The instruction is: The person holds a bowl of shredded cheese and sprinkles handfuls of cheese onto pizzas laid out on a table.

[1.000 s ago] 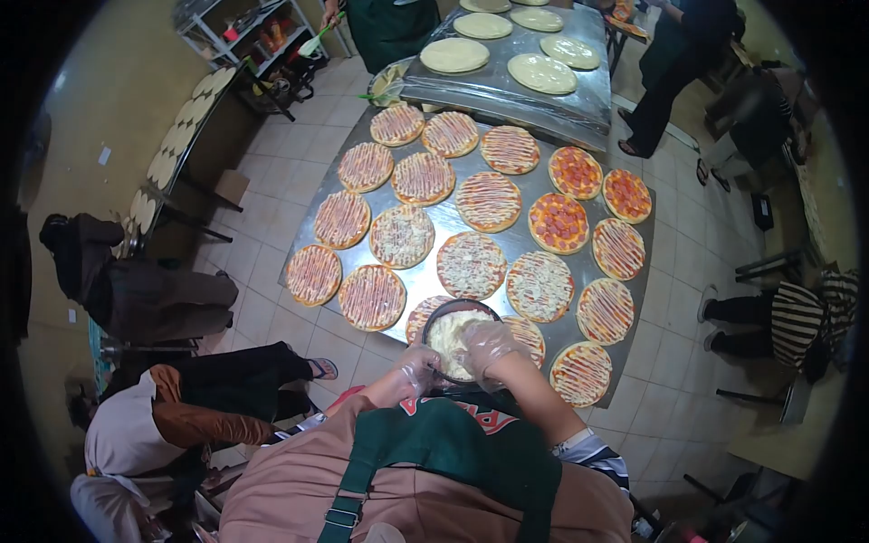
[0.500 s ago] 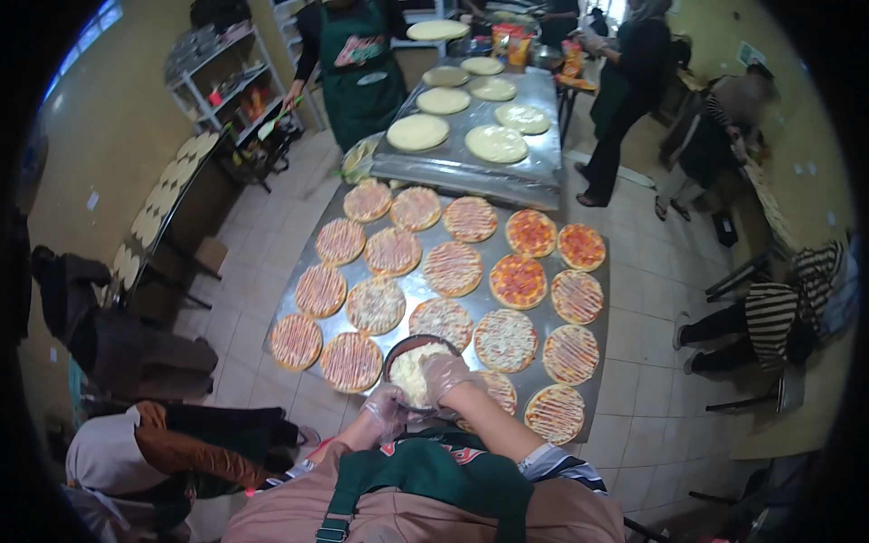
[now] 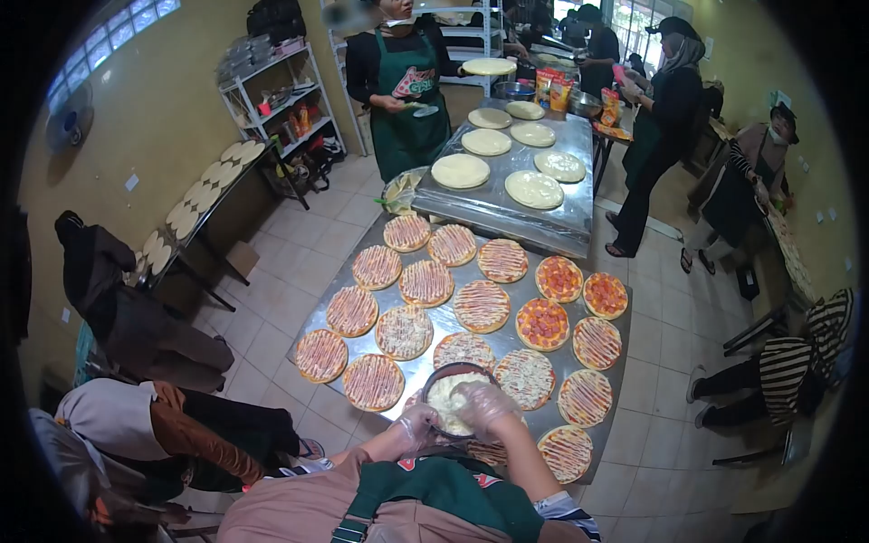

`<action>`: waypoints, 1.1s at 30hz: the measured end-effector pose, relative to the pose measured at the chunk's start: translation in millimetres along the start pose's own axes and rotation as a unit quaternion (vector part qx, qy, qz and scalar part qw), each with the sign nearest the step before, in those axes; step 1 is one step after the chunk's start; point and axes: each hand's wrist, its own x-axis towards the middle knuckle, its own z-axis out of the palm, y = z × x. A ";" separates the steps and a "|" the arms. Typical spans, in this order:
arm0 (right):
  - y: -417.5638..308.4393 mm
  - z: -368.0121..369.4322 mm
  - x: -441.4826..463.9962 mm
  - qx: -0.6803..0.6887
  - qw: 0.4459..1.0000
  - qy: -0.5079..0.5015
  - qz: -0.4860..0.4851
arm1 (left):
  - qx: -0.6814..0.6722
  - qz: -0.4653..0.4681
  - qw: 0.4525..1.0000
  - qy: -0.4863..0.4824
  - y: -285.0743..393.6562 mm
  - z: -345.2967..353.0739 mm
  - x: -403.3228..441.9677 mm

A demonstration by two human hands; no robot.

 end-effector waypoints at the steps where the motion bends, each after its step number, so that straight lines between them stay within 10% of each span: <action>1: -5.8 -10.9 -7.6 0.030 0.999 0.020 0.027 | 0.011 -0.006 1.000 -0.003 -1.2 0.1 3.0; 17: 27.5 35.2 -1.6 0.127 0.958 0.257 0.016 | -0.082 -0.047 0.996 0.005 -12.4 2.7 3.2; 21: 12.8 11.5 -7.7 0.142 0.974 0.168 0.050 | -0.076 -0.043 0.996 -0.020 -8.5 -7.7 -1.1; 33: -29.5 41.7 33.8 0.631 0.774 0.027 0.052 | -0.081 0.020 0.996 0.023 26.1 -41.5 -30.4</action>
